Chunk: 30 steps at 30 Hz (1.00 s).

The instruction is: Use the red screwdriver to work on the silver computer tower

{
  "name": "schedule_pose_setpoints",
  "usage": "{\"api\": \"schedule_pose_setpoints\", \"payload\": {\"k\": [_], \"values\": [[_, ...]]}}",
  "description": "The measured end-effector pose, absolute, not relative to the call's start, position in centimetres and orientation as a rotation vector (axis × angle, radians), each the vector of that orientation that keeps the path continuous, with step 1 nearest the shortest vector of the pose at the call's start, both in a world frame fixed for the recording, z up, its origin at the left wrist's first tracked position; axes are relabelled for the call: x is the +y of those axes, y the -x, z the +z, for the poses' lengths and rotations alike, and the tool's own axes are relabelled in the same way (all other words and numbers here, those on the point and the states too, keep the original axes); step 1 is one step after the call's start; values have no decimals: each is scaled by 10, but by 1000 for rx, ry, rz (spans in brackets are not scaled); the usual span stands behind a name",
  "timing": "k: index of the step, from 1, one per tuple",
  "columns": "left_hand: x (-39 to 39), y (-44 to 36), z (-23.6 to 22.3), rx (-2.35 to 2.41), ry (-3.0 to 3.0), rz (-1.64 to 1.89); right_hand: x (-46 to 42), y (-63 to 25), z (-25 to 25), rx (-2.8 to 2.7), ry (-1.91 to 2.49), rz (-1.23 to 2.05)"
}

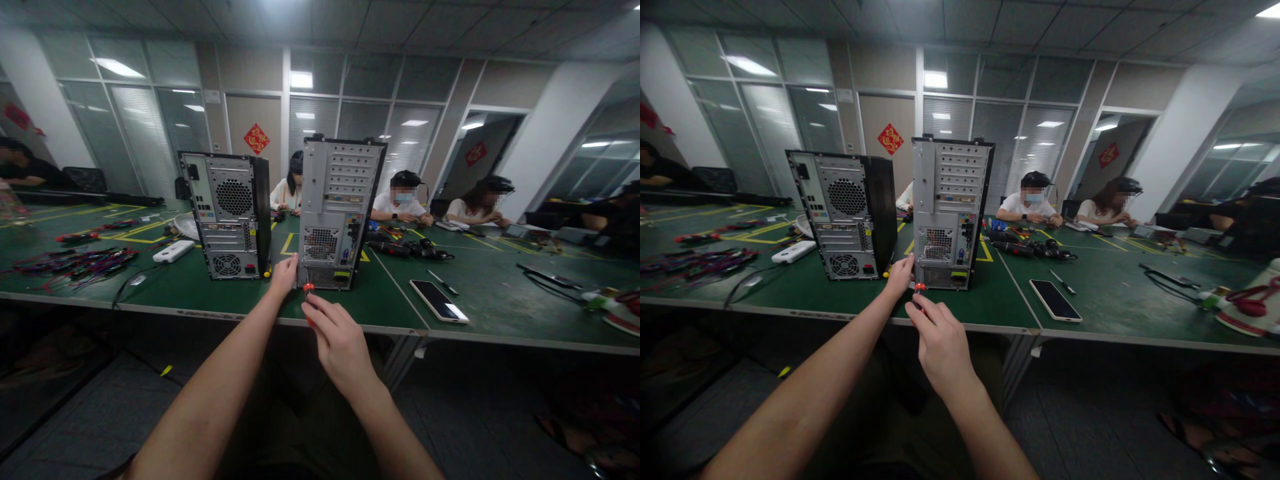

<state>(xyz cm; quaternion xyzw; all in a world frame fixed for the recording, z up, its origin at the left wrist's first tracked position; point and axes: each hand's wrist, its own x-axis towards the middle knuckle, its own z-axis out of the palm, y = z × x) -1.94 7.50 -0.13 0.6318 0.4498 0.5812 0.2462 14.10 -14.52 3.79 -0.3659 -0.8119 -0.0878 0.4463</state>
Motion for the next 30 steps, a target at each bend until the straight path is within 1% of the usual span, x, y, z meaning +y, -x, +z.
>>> {"api": "schedule_pose_setpoints", "payload": {"k": [9,16,24,30], "values": [[76,20,-2,1240,-1720,1583,-142,-140,33,-1855,949,-133],[75,19,-1,1251,-1746,1592,-145,-141,37,-2027,899,-211],[76,20,-1,1243,-1728,1582,-142,-141,34,-1847,955,-121],[74,19,0,1236,-1731,1591,-145,-142,37,-2018,907,-211]]}}
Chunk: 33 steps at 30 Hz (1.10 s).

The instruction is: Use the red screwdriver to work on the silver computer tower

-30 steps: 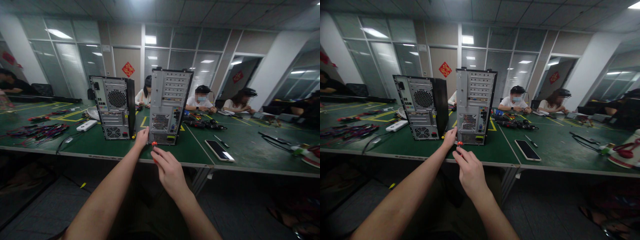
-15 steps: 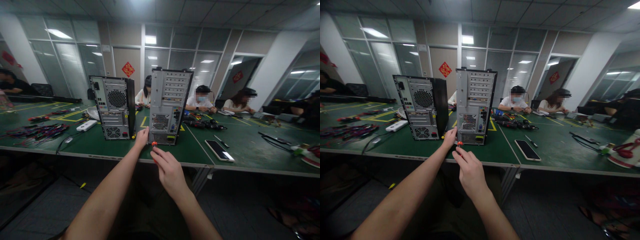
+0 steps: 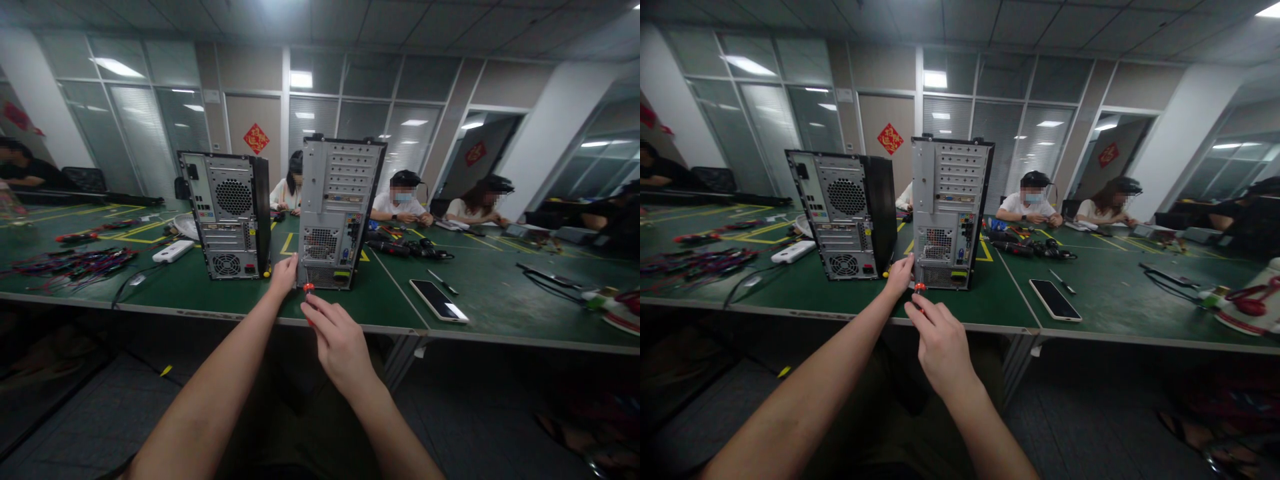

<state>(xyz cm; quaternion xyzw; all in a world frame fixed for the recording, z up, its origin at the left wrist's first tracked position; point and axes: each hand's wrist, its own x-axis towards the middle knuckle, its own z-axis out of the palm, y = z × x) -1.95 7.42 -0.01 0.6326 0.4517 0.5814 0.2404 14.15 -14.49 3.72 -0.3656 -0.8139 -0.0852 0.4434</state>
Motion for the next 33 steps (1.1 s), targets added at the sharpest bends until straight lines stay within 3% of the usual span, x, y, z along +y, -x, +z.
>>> {"api": "schedule_pose_setpoints", "payload": {"k": [33], "values": [[76,20,-1,1234,-1743,1584,-144,-141,36,-1930,928,-177]]}}
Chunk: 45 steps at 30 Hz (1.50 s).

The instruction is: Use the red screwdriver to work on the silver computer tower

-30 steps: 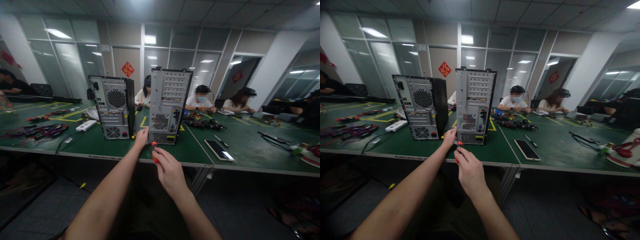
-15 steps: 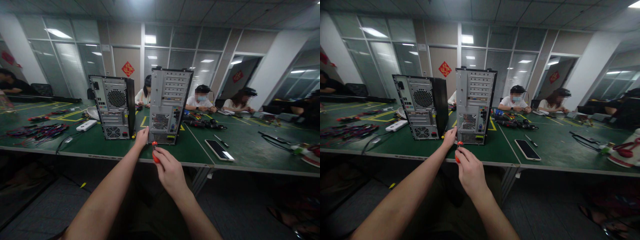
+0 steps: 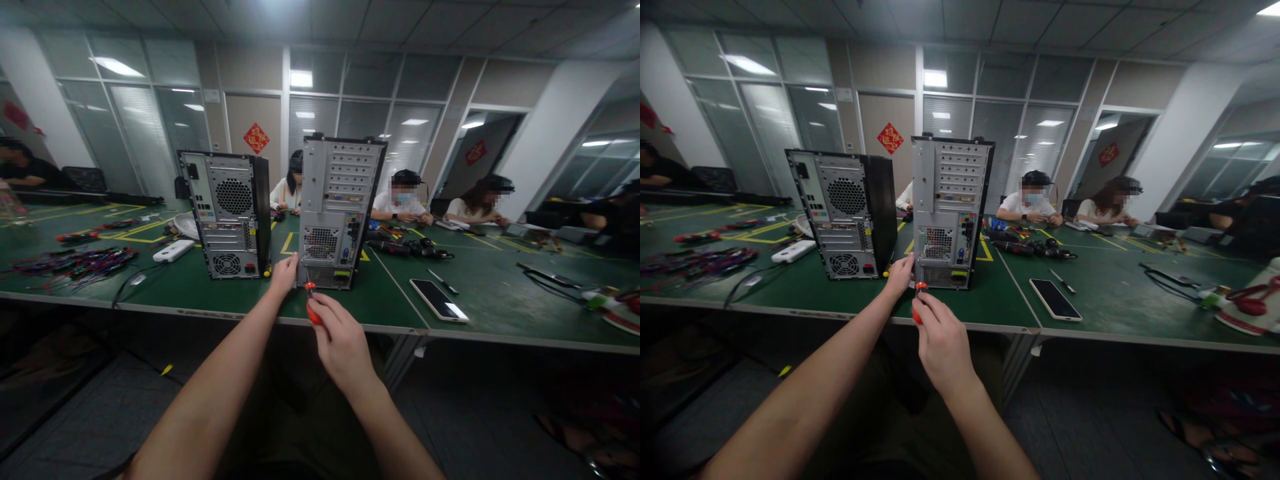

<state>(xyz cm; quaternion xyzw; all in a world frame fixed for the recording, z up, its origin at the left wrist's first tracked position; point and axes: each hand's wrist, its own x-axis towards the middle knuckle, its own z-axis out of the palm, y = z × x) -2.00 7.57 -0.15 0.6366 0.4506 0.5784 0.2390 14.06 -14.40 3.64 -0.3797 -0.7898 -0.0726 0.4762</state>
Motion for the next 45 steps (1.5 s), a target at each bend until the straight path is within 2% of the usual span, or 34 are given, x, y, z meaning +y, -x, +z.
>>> {"api": "schedule_pose_setpoints", "payload": {"k": [45], "values": [[74,19,1,1234,-1731,1597,-141,-141,35,-1914,918,-183]]}}
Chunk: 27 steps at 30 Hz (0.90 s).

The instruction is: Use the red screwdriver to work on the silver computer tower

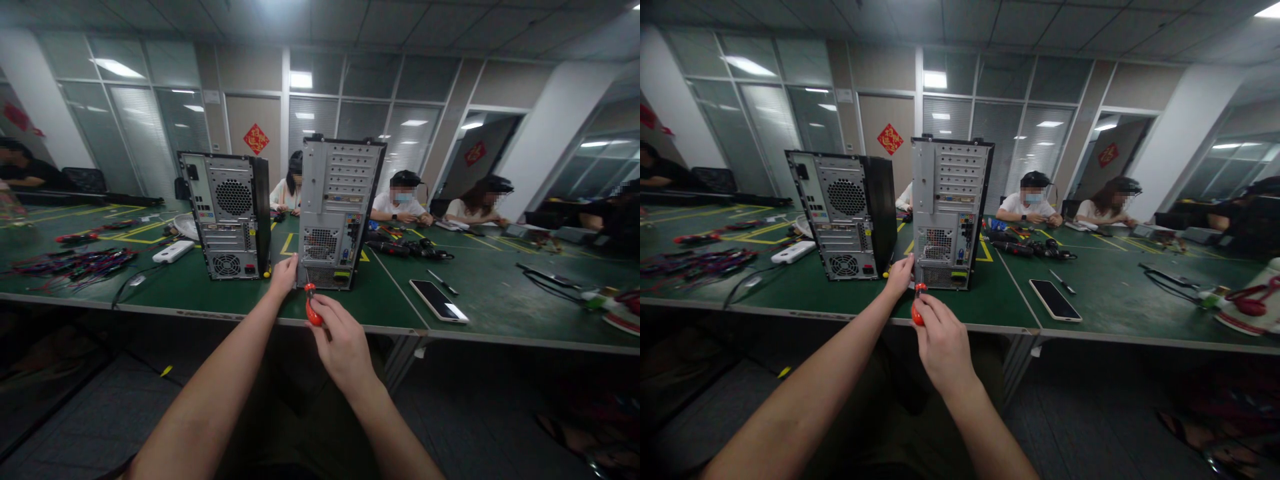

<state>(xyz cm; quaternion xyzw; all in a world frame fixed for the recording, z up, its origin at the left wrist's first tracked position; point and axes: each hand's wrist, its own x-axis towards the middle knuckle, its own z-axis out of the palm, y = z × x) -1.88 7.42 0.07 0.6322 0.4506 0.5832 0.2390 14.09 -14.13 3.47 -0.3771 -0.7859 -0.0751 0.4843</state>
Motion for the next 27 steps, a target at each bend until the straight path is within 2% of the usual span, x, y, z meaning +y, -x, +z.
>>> {"api": "schedule_pose_setpoints", "payload": {"k": [5,12,19,27], "values": [[76,19,0,1230,-1737,1599,-138,-142,32,-1834,916,-151],[74,19,-1,1217,-1734,1596,-143,-141,37,-2036,904,-218],[75,19,-1,1232,-1724,1588,-139,-140,29,-1860,944,-113],[75,19,1,1263,-1753,1581,-142,-140,36,-2000,902,-200]]}}
